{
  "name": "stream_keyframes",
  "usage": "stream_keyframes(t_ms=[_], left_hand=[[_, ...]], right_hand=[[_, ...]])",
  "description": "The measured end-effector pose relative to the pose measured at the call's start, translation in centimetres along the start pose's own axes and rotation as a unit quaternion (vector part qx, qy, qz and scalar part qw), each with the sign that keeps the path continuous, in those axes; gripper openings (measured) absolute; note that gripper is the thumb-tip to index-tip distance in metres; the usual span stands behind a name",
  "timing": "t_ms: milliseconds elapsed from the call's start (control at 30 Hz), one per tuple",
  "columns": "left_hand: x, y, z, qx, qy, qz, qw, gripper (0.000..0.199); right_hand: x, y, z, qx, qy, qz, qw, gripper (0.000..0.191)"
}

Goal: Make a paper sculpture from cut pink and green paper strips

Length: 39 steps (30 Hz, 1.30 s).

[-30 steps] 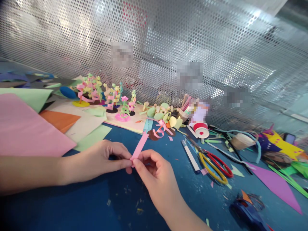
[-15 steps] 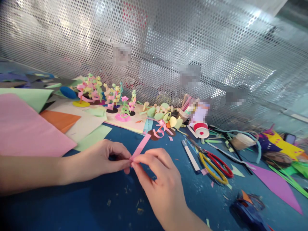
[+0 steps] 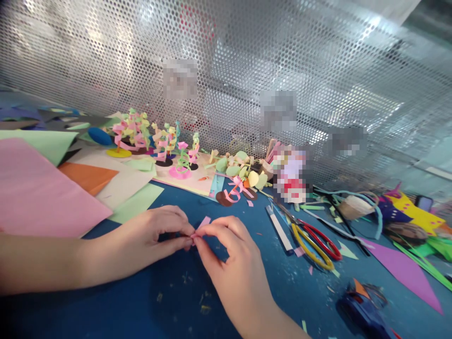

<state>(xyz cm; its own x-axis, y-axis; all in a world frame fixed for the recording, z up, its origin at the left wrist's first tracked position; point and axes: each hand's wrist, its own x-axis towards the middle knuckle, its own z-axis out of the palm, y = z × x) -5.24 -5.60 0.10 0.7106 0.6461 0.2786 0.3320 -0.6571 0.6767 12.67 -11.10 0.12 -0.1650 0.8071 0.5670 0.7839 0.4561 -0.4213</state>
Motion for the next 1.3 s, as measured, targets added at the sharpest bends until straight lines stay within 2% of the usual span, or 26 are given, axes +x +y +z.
stream_keyframes(t_ms=[167,300,467,633,833,967,1067,1133,1267,1300], left_hand=[[0.02,-0.24,-0.08,-0.033,0.013,-0.036,0.999,0.020],[0.14,-0.60,-0.11,-0.085,0.017,-0.048,0.995,0.019],[0.41,-0.80,0.04,-0.177,0.018,-0.071,0.982,0.021],[0.71,-0.71,-0.08,-0.219,0.010,-0.092,0.971,0.022],[0.66,-0.77,-0.17,-0.260,-0.023,-0.074,0.963,0.024],[0.60,-0.83,-0.14,-0.238,-0.009,-0.071,0.969,0.022],[0.61,-0.85,-0.19,-0.253,-0.022,-0.076,0.964,0.022],[0.64,-0.88,-0.25,-0.277,-0.033,-0.082,0.957,0.020],[0.74,-0.93,-0.33,-0.334,-0.032,-0.115,0.935,0.018],[0.77,-0.92,-0.33,-0.341,-0.024,-0.126,0.931,0.017]], right_hand=[[0.20,-0.04,-0.40,0.055,-0.041,0.040,0.997,0.006],[0.42,-0.04,-0.51,0.144,-0.082,0.103,0.981,0.004],[0.57,0.05,-0.44,0.275,-0.085,0.200,0.936,0.010],[0.68,0.07,-0.28,0.381,-0.093,0.254,0.884,0.009],[0.66,-0.19,-0.18,0.435,-0.075,0.302,0.845,0.010],[0.52,-0.17,-0.07,0.454,-0.075,0.317,0.829,0.012],[0.51,0.07,0.06,0.452,-0.074,0.305,0.835,0.011],[0.55,0.21,0.07,0.434,-0.075,0.286,0.851,0.009],[0.47,0.20,-0.11,0.341,-0.074,0.200,0.915,0.002],[0.38,0.15,-0.17,0.311,-0.071,0.166,0.933,0.007]])
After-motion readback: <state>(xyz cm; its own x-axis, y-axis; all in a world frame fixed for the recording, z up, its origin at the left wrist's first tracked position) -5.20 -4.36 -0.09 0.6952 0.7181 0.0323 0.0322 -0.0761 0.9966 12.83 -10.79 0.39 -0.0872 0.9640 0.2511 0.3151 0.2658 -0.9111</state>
